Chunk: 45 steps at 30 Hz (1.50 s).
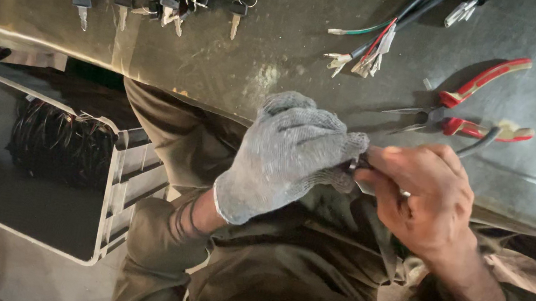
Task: The person sits on the floor and assembles key cables by stripping wire ends, inserting them into black plastic housings, and crimping the connections with pliers. The person handles multiple cables one at a time, placing finished units on the table.
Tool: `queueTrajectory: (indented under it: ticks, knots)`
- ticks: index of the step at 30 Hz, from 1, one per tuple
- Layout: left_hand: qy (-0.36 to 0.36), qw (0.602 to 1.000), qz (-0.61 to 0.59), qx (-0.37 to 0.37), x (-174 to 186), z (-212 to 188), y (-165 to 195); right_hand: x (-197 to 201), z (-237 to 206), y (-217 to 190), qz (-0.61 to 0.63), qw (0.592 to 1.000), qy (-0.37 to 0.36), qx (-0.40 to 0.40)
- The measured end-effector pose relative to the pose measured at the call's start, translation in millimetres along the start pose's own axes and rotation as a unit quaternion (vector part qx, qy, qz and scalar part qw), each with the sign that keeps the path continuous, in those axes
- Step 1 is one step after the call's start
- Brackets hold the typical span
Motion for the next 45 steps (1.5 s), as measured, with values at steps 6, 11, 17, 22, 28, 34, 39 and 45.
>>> queueTrajectory:
  ticks: [6, 11, 17, 22, 28, 34, 39, 45]
  knots:
    - [0.035, 0.992, -0.098, 0.073, 11, 8, -7, 8, 4, 9, -0.050, 0.997, -0.018, 0.059]
    - [-0.037, 0.999, 0.006, 0.039, 2, 13, 7, 11, 13, -3, -0.037, 0.999, -0.010, 0.029]
    - [-0.012, 0.999, 0.005, 0.030, 24, 20, 10, 30, -3, 14, -0.076, 0.995, 0.025, -0.067]
    - [-0.117, 0.992, 0.053, 0.001, 31, 23, 32, 21, -18, 16, -0.119, 0.991, 0.054, -0.028]
    - [-0.137, 0.987, 0.082, -0.029, 32, 7, 29, 34, -33, 41, -0.126, 0.989, 0.071, 0.030]
    - [-0.259, 0.887, -0.330, 0.192, 26, -18, -3, 33, -46, 86, -0.153, 0.979, 0.132, -0.021]
    - [-0.062, 0.601, -0.752, 0.265, 18, -14, -5, 1, -26, 50, 0.020, 0.979, 0.172, -0.109]
    - [-0.047, 0.866, -0.403, 0.293, 3, 5, -17, -66, -19, 7, 0.515, 0.811, -0.099, -0.260]
Point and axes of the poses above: each hand's wrist, its own z-axis towards the middle knuckle, its own x-axis out of the back of the hand, y = z × x, the point moved 3 cm from there along z, towards the middle knuckle, and after that the axes turned 8 degrees about -y, right-handed, at the moved point
